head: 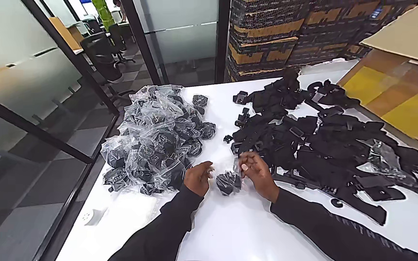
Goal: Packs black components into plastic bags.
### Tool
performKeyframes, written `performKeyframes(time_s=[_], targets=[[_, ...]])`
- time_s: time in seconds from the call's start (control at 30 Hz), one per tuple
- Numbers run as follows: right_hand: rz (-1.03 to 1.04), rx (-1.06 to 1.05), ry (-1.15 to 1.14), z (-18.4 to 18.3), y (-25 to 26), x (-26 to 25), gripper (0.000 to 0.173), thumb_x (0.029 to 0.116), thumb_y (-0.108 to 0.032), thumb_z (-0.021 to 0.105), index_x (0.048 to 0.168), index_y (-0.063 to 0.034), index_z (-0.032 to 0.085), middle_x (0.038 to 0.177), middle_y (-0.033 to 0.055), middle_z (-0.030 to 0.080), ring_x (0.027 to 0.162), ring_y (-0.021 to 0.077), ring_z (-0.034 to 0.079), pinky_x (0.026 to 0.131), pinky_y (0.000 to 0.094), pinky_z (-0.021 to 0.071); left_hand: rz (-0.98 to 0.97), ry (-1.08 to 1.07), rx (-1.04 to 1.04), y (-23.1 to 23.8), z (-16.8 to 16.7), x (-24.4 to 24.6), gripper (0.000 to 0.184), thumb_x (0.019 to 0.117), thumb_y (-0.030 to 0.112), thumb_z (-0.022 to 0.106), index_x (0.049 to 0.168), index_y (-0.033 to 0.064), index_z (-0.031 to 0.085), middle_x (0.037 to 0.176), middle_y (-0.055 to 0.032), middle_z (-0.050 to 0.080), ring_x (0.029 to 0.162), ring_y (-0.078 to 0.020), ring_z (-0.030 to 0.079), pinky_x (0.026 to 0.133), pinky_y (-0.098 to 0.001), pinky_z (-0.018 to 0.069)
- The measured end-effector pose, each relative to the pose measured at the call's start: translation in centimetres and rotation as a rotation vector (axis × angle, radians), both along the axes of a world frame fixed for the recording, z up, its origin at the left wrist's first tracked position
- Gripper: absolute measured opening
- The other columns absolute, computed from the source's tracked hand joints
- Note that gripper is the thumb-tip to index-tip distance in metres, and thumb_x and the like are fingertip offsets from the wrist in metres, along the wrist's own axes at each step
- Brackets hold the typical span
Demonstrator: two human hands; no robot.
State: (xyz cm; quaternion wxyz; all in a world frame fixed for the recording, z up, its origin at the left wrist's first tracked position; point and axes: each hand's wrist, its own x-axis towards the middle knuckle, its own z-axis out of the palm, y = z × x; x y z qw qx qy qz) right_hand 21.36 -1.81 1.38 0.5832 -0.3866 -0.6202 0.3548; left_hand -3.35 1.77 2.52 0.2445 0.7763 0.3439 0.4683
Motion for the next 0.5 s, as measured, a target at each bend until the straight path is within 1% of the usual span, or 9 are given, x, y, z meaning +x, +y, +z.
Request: performKeyframes(time_s=[0.07, 0.13, 0.17, 0.23, 0.27, 0.33, 0.4, 0.47, 0.5], targets=[[-0.036, 0.159, -0.126, -0.1, -0.2, 0.3, 0.052, 0.1013, -0.030, 0.059, 0.141, -0.0028, 0.040, 0.130, 0.0095, 0.060, 0.107, 0.0183, 0.066, 0.081, 0.0350, 0.0607, 0.105, -0.082, 0.041, 0.5, -0.4, -0.2, 0.024, 0.0969, 0.003, 0.058, 0.114, -0.0096, 0.070, 0.089, -0.0118, 0.076, 0.064, -0.0124, 0.071, 0.061, -0.0312, 0.0628], [-0.113, 0.324, -0.311, -0.1, -0.6, 0.4, 0.050, 0.0975, -0.035, 0.065, 0.137, -0.0103, 0.048, 0.139, 0.0123, 0.055, 0.125, 0.0210, 0.058, 0.096, 0.0366, 0.0565, 0.163, -0.124, 0.071, 0.8, -0.3, -0.3, 0.028, 0.0970, 0.004, 0.058, 0.118, -0.0107, 0.067, 0.087, -0.0117, 0.076, 0.063, -0.0114, 0.070, 0.060, -0.0306, 0.0623], [-0.137, 0.377, -0.391, 0.0, -0.8, 0.3, 0.044, 0.0953, -0.035, 0.069, 0.130, -0.0128, 0.055, 0.136, 0.0122, 0.055, 0.127, 0.0208, 0.056, 0.100, 0.0366, 0.0536, 0.174, -0.133, 0.077, 0.7, -0.2, -0.3, 0.029, 0.0967, 0.004, 0.058, 0.121, -0.0113, 0.066, 0.088, -0.0121, 0.076, 0.064, -0.0116, 0.070, 0.062, -0.0307, 0.0625], [-0.143, 0.404, -0.536, -0.1, -1.3, -0.3, 0.031, 0.0935, -0.034, 0.072, 0.117, -0.0138, 0.068, 0.128, 0.0125, 0.060, 0.121, 0.0199, 0.058, 0.102, 0.0356, 0.0523, 0.166, -0.118, 0.073, 0.6, -0.2, -0.2, 0.033, 0.0968, 0.001, 0.057, 0.126, -0.0118, 0.063, 0.096, -0.0142, 0.076, 0.075, -0.0140, 0.074, 0.071, -0.0334, 0.0646], [-0.136, 0.384, -0.622, -0.1, -1.5, -0.7, 0.030, 0.0940, -0.034, 0.070, 0.117, -0.0146, 0.071, 0.127, 0.0130, 0.061, 0.119, 0.0201, 0.059, 0.102, 0.0348, 0.0512, 0.162, -0.104, 0.080, 0.6, -0.3, -0.2, 0.033, 0.0971, 0.001, 0.056, 0.127, -0.0114, 0.063, 0.100, -0.0150, 0.076, 0.079, -0.0153, 0.075, 0.075, -0.0347, 0.0649], [-0.106, 0.311, -0.763, -0.1, -1.7, -1.6, 0.036, 0.0953, -0.037, 0.067, 0.125, -0.0164, 0.071, 0.132, 0.0139, 0.060, 0.119, 0.0218, 0.059, 0.102, 0.0355, 0.0501, 0.163, -0.075, 0.116, 0.6, -0.5, -0.1, 0.031, 0.0970, 0.000, 0.055, 0.124, -0.0099, 0.065, 0.102, -0.0162, 0.076, 0.082, -0.0175, 0.076, 0.078, -0.0366, 0.0647], [-0.092, 0.253, -0.848, 0.0, -1.5, -2.4, 0.047, 0.0964, -0.042, 0.065, 0.135, -0.0157, 0.066, 0.142, 0.0147, 0.056, 0.127, 0.0253, 0.056, 0.106, 0.0404, 0.0487, 0.167, -0.049, 0.164, 0.5, -0.3, 0.0, 0.029, 0.0959, -0.002, 0.054, 0.120, -0.0074, 0.069, 0.104, -0.0164, 0.076, 0.087, -0.0186, 0.076, 0.081, -0.0363, 0.0640], [-0.081, 0.186, -0.918, 0.2, -1.1, -3.3, 0.059, 0.0963, -0.048, 0.063, 0.145, -0.0146, 0.057, 0.152, 0.0145, 0.049, 0.140, 0.0277, 0.047, 0.113, 0.0463, 0.0435, 0.138, -0.037, 0.201, 0.4, -0.1, 0.0, 0.032, 0.0944, -0.005, 0.051, 0.119, -0.0073, 0.070, 0.119, -0.0211, 0.073, 0.104, -0.0251, 0.075, 0.091, -0.0389, 0.0616], [-0.074, 0.154, -0.956, 0.3, -0.9, -3.8, 0.065, 0.0964, -0.050, 0.061, 0.150, -0.0139, 0.052, 0.157, 0.0141, 0.045, 0.145, 0.0281, 0.042, 0.116, 0.0485, 0.0402, 0.109, -0.030, 0.201, 0.5, -0.1, 0.0, 0.036, 0.0932, -0.007, 0.049, 0.123, -0.0082, 0.068, 0.130, -0.0250, 0.067, 0.115, -0.0291, 0.071, 0.097, -0.0401, 0.0593]])
